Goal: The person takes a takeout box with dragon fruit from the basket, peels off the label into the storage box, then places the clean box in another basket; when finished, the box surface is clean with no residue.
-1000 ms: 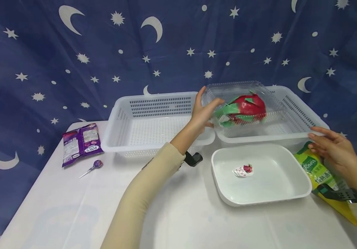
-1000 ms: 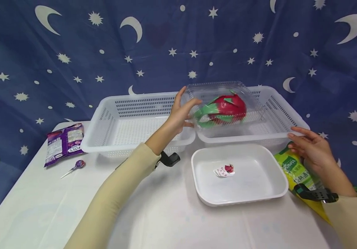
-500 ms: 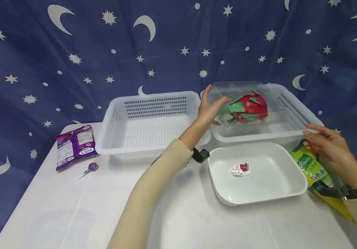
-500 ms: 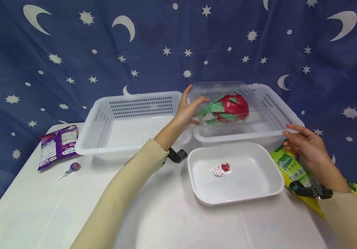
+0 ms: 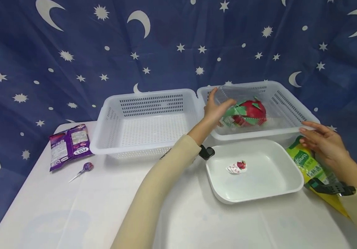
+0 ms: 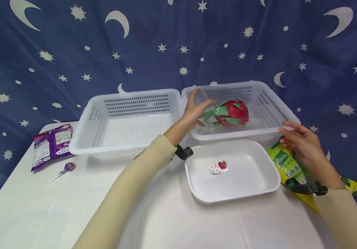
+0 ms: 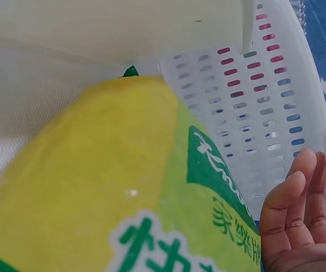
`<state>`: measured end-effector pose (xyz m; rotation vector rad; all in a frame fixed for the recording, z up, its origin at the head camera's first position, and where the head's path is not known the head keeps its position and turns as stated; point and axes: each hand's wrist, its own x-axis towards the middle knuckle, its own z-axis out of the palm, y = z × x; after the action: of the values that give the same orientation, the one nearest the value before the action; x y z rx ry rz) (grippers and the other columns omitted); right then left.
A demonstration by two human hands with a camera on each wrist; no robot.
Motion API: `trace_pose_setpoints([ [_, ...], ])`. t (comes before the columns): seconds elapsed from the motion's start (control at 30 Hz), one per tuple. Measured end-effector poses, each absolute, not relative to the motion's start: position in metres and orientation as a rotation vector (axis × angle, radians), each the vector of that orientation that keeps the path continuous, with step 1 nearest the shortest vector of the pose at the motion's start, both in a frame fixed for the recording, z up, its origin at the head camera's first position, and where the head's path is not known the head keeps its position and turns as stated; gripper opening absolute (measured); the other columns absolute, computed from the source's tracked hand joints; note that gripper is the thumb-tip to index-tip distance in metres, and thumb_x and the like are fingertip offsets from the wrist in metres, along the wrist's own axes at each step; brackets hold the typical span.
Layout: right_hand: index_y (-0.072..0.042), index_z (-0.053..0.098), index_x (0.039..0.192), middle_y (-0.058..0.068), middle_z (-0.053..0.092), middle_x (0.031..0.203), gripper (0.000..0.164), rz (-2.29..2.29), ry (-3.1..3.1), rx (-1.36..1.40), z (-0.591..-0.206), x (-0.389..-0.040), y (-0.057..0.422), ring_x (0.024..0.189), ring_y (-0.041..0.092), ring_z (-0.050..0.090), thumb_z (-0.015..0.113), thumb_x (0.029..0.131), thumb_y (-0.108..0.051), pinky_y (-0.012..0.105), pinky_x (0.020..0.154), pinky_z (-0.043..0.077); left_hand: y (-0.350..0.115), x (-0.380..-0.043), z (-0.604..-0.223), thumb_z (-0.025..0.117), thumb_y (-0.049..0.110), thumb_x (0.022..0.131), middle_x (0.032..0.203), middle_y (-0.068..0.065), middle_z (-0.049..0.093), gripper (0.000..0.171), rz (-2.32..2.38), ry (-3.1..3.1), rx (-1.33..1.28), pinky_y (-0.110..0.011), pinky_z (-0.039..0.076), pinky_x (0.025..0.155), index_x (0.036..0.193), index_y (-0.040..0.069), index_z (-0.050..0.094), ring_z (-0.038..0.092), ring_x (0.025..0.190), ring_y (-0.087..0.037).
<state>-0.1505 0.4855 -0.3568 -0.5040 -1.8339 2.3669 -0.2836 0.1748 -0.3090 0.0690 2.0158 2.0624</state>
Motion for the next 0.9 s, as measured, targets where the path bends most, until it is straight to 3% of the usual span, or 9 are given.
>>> trace_pose_setpoints([
  [0.23,-0.024,0.074,0.106,-0.001,0.067,0.079,0.028,2.37,-1.804,-0.518,-0.358,-0.151,0.485,0.063,0.016,0.068,0.072,0.086,-0.004,0.026,0.057,0.057,0.181,-0.289,-0.312,0.072,0.033,0.085,0.158,-0.012,0.018,0.082,1.988,2.081,0.1,-0.07,0.047,0.079,0.152,0.04,0.025,0.023,0.142,-0.038],
  [0.67,-0.02,0.074,0.109,0.0,0.065,0.079,0.03,2.402,-1.726,-0.456,-0.362,-0.151,0.485,0.061,0.016,0.068,0.069,0.088,-0.001,0.025,0.057,0.057,0.174,-0.294,-0.32,0.074,0.038,0.085,0.16,-0.009,0.019,0.093,1.872,2.098,0.293,-0.069,0.048,0.081,0.156,0.035,0.014,0.036,0.137,-0.042],
  [0.9,-0.021,0.073,0.111,0.0,0.066,0.08,0.031,2.4,-1.731,-0.466,-0.362,-0.151,0.484,0.062,0.016,0.068,0.07,0.087,-0.002,0.024,0.057,0.057,0.17,-0.292,-0.322,0.084,0.033,0.077,0.161,-0.009,0.017,0.11,1.805,2.148,0.356,-0.054,0.038,0.107,0.156,0.038,0.007,0.023,0.146,-0.034],
])
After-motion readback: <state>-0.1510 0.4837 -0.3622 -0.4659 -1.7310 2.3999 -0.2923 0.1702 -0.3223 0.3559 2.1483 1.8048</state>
